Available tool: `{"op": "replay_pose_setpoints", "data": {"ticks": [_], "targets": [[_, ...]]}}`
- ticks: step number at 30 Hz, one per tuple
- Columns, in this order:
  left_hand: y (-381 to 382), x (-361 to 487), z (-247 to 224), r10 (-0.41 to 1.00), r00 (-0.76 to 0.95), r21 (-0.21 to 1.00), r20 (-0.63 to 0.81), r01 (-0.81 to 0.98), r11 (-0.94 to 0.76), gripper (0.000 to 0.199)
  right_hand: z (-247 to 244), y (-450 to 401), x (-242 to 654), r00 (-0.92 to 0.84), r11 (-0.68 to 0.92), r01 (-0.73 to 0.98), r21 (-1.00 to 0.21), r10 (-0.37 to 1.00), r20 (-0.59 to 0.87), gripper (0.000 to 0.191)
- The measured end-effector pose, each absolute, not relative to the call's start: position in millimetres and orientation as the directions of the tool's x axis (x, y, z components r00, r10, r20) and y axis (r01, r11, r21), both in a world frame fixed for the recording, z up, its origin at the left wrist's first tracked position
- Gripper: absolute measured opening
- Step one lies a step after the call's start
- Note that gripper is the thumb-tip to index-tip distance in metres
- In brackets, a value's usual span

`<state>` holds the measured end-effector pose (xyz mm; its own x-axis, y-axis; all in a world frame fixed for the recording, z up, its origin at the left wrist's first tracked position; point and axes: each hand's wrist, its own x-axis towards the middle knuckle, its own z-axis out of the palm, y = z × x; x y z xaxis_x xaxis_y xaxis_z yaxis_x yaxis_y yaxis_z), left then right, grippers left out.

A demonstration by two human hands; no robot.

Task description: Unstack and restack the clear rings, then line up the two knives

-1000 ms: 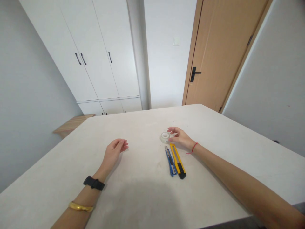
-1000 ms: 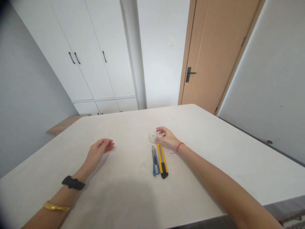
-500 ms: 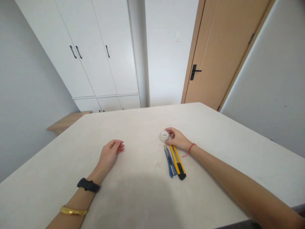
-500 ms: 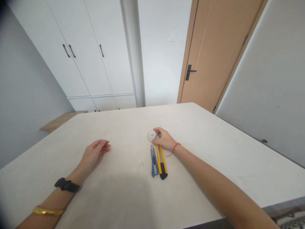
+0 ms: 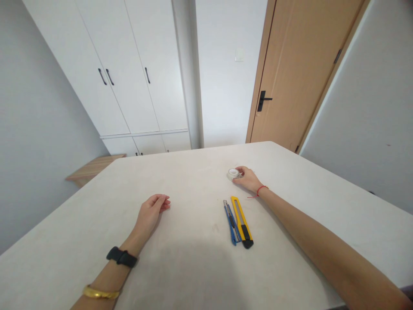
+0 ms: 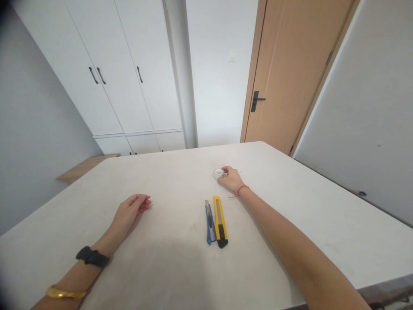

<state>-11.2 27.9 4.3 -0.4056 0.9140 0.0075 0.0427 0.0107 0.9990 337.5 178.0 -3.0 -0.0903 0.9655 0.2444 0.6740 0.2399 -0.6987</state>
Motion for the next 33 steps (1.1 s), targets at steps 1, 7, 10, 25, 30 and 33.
{"op": "replay_pose_setpoints", "data": {"ticks": [1,7,10,25,30,33], "targets": [[28.3,-11.5,2.9,0.914,-0.406,0.999,0.011,0.039,0.005,0.046,-3.1,184.0,340.7,-0.069,0.224,0.682,-0.697,0.968,0.243,0.046],[28.9,-11.9,-0.5,0.915,-0.403,1.000,0.019,0.026,-0.010,0.044,-8.4,209.5,352.3,0.026,0.147,0.718,-0.680,0.971,0.236,0.050],[27.7,-10.1,2.9,0.914,-0.405,0.999,0.006,0.034,0.008,0.045,-10.6,216.2,355.7,0.057,0.117,0.728,-0.675,0.972,0.230,0.050],[27.6,-12.4,0.5,0.917,-0.398,0.999,0.005,0.034,0.010,0.042,3.4,203.2,359.7,0.112,0.136,0.719,-0.682,0.945,0.306,0.069],[25.3,-10.0,4.7,0.922,-0.386,1.000,0.011,0.022,-0.003,0.042,16.1,135.1,349.2,-0.145,0.381,0.692,-0.613,0.905,0.400,0.047],[26.3,-9.9,4.3,0.922,-0.387,1.000,0.007,0.023,0.002,0.043,17.3,67.4,340.6,-0.444,0.591,0.629,-0.506,0.807,0.390,0.044]]}}
